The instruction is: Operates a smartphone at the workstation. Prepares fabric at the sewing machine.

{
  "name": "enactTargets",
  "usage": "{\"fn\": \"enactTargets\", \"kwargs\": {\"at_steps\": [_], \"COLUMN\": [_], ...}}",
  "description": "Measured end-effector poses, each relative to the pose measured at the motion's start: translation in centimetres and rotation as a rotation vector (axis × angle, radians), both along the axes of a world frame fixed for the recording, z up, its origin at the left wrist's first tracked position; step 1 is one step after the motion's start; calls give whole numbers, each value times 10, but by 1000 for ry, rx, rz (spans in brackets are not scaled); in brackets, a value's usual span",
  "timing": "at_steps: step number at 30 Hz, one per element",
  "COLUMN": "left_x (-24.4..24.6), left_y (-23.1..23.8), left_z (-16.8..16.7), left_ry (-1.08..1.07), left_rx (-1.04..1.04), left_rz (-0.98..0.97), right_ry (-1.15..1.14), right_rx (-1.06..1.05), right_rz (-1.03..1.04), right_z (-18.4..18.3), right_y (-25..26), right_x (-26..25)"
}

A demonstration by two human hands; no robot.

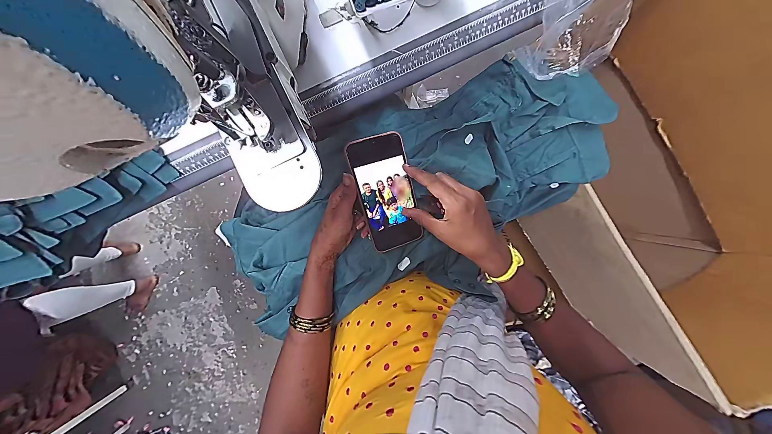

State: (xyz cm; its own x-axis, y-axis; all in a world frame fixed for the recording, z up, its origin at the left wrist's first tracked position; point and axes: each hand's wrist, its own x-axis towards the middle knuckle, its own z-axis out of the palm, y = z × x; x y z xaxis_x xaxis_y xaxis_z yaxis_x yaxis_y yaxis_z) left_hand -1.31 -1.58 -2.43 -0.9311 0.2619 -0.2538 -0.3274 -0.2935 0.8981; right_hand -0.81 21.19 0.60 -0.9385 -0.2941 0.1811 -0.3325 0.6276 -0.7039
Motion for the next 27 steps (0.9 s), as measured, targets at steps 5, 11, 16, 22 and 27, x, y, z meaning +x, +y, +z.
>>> {"fn": "enactTargets", "kwargs": {"at_steps": [5,11,16,22,27], "left_x": [0,-1,0,-1,0], "left_y": [0,1,1,1,1], "left_z": [0,3,1,1,1], "left_ry": [-5,-7,-2,-3,-6], "left_rx": [-3,-42,-22,-32,-46], "left_rz": [2,8,5,1,5], "right_ry": [25,22,23,29,10], "right_rx": [19,23,26,21,24], "right_rz": [12,20,29,47,58], "right_z": [1,1,3,3,4], "right_y": [-1,-2,-2,-1,-2], "right_x": [-1,-3,-3,-4,-4]}}
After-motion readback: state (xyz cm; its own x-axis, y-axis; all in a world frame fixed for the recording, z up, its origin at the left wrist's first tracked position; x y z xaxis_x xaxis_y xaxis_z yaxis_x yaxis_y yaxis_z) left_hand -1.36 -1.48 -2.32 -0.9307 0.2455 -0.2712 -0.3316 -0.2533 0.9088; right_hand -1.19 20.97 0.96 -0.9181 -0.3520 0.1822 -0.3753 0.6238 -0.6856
